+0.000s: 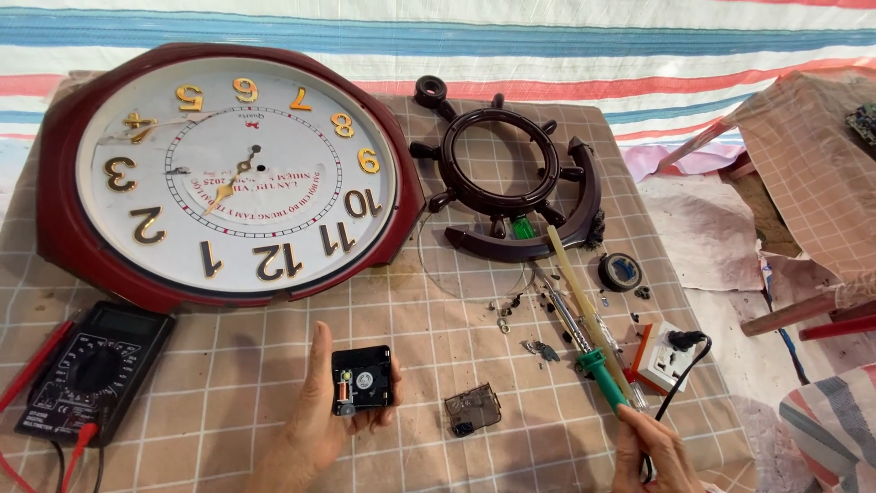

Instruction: Disassembling a wall clock to inspect or repair the internal mechanism and electronics

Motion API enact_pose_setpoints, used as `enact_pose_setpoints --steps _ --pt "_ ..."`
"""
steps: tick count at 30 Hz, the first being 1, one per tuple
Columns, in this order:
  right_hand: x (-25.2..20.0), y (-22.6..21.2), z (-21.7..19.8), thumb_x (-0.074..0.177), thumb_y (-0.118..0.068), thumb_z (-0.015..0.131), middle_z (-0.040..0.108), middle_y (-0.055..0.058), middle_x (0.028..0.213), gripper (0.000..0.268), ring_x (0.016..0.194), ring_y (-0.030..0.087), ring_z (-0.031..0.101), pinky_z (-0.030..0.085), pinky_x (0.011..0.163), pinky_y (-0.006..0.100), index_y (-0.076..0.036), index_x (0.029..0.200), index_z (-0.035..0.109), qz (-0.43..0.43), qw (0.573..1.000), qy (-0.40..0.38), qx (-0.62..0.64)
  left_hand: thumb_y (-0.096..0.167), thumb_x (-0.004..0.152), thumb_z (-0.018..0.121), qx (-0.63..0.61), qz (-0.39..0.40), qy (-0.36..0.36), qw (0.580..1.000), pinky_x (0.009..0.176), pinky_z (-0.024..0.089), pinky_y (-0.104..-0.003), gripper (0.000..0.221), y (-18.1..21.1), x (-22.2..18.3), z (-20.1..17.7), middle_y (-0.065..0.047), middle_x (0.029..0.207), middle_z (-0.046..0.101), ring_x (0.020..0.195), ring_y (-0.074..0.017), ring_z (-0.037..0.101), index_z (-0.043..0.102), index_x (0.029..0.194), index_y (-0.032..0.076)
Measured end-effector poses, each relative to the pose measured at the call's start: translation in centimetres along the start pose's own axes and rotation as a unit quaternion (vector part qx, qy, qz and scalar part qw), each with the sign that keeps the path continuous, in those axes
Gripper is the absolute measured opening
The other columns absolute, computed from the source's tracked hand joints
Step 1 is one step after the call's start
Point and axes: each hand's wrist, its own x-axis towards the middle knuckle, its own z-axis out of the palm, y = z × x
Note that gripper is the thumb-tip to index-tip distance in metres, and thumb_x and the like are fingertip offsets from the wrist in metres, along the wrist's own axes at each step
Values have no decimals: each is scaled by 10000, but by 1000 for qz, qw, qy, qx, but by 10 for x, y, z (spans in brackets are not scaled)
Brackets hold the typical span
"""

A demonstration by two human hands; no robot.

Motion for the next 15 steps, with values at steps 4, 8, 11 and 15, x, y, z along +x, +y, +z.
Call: enact_pose_setpoints --steps 4,8,11,15 --pt "11 -23 2 812 -134 623 636 -36 935 153 755 92 615 443 507 241 -200 946 655 33 999 -42 -14 758 653 260 10 6 -11 1000 423 390 -309 881 1 -1 0 -187 619 602 444 -255 496 629 767 -35" --pt "29 -8 26 826 -122 592 655 56 894 145 595 101 570 436 464 201 -110 960 647 -43 999 -25 18 740 637 305 -1 4 -28 1000 420 433 -309 850 2 -2 0 -185 635 616 455 -248 524 635 788 -28" --pt "57 2 40 858 -91 524 654 115 868 159 422 99 506 373 337 184 -56 976 624 -54 996 -71 -2 742 639 306 -6 -2 -29 1000 415 429 -304 846 2 0 0 -182 625 614 446 -246 521 635 775 -26" --pt "91 20 65 827 -71 513 616 182 978 322 710 288 640 574 552 367 -45 1146 545 -27 969 -213 -120 753 661 281 -14 -16 -44 999 392 376 -277 847 3 -1 0 -165 605 602 418 -235 500 619 737 -20"
